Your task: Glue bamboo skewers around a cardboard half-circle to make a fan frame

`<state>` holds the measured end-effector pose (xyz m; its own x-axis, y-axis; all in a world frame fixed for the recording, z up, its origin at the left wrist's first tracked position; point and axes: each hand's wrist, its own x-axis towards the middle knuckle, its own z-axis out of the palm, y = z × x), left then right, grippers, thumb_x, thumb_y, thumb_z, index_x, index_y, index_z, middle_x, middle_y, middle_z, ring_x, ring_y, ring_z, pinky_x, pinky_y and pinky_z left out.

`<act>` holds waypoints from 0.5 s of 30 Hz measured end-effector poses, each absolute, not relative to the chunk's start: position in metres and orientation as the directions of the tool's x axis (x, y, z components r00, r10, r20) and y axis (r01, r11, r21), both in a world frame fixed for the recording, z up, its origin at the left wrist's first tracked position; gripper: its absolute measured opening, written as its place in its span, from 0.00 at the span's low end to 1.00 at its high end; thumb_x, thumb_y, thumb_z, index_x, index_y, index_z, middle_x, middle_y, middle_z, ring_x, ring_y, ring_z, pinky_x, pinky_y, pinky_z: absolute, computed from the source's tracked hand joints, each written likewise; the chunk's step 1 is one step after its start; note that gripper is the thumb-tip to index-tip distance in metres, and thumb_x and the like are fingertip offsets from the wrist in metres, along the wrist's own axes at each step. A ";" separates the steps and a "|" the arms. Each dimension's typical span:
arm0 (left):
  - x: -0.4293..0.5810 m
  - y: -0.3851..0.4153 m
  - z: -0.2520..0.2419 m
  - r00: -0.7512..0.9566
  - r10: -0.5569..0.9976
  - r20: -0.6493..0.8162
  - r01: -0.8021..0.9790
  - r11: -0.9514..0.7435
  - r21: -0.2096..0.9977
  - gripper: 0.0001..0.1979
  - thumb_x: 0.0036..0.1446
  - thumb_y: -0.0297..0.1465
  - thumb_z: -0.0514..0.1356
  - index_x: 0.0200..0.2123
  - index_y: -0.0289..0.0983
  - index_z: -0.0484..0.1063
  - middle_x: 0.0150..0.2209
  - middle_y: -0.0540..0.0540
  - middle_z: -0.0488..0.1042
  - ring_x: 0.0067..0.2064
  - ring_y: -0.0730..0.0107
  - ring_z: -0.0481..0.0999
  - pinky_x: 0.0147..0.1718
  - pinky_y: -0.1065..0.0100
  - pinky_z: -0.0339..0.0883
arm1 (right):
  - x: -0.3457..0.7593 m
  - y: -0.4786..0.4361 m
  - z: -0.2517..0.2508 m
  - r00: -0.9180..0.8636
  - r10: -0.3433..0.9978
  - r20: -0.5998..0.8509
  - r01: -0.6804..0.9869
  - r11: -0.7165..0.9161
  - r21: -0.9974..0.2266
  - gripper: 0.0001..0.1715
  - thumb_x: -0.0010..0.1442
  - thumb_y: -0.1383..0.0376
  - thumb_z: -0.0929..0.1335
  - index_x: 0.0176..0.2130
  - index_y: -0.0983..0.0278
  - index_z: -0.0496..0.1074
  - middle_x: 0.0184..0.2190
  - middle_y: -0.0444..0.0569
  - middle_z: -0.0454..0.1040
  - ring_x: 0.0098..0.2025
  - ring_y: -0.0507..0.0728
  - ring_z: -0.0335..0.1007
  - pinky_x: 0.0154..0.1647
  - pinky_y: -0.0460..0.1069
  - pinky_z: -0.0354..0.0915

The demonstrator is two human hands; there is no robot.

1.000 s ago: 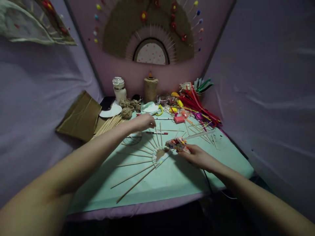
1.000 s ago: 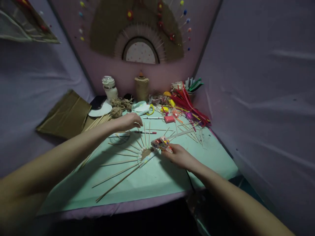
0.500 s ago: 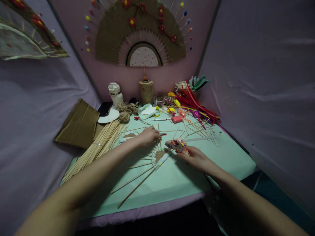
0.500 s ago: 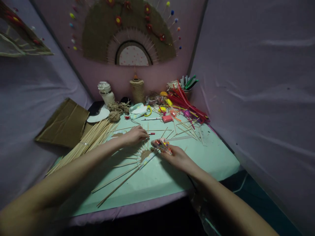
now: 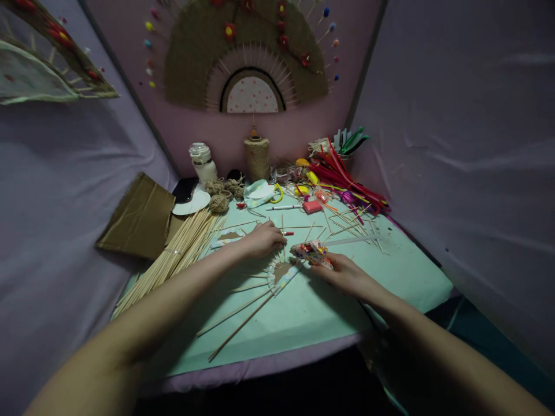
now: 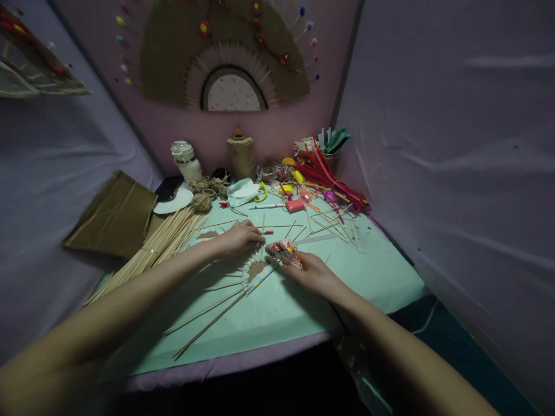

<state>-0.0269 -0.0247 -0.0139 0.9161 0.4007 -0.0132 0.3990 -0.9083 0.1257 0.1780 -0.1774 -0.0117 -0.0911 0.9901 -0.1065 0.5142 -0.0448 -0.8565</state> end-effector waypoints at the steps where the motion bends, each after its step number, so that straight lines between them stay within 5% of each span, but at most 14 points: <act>1: -0.027 -0.025 -0.014 0.913 0.407 -0.022 0.407 -0.905 0.124 0.10 0.60 0.31 0.55 0.40 0.42 0.76 0.40 0.46 0.76 0.44 0.59 0.65 0.40 0.62 0.54 | 0.178 -0.177 -0.012 -0.092 0.990 -0.110 0.512 -0.048 -0.857 0.15 0.53 0.56 0.65 0.31 0.65 0.72 0.20 0.43 0.62 0.23 0.51 0.53 0.23 0.47 0.52; 9: -0.025 -0.023 -0.011 0.906 0.423 0.003 0.417 -0.895 0.159 0.14 0.60 0.29 0.55 0.48 0.42 0.74 0.49 0.45 0.73 0.47 0.59 0.65 0.41 0.62 0.55 | 0.176 -0.177 -0.009 -0.074 0.991 -0.109 0.531 -0.053 -0.846 0.15 0.53 0.55 0.65 0.29 0.64 0.71 0.21 0.43 0.64 0.24 0.51 0.55 0.24 0.47 0.53; 15: -0.032 -0.020 -0.015 0.946 0.315 0.078 0.291 -0.929 0.228 0.14 0.61 0.27 0.53 0.44 0.43 0.76 0.50 0.47 0.74 0.48 0.61 0.65 0.44 0.61 0.56 | 0.176 -0.181 -0.007 -0.028 0.989 -0.147 0.532 -0.110 -0.840 0.17 0.55 0.54 0.64 0.33 0.64 0.74 0.17 0.41 0.61 0.22 0.51 0.55 0.23 0.47 0.53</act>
<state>-0.0320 -0.0204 -0.0149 0.9457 0.3155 0.0783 0.2910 -0.9291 0.2282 0.1759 -0.1805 -0.0074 -0.0278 0.9887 -0.1472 0.5317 -0.1100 -0.8398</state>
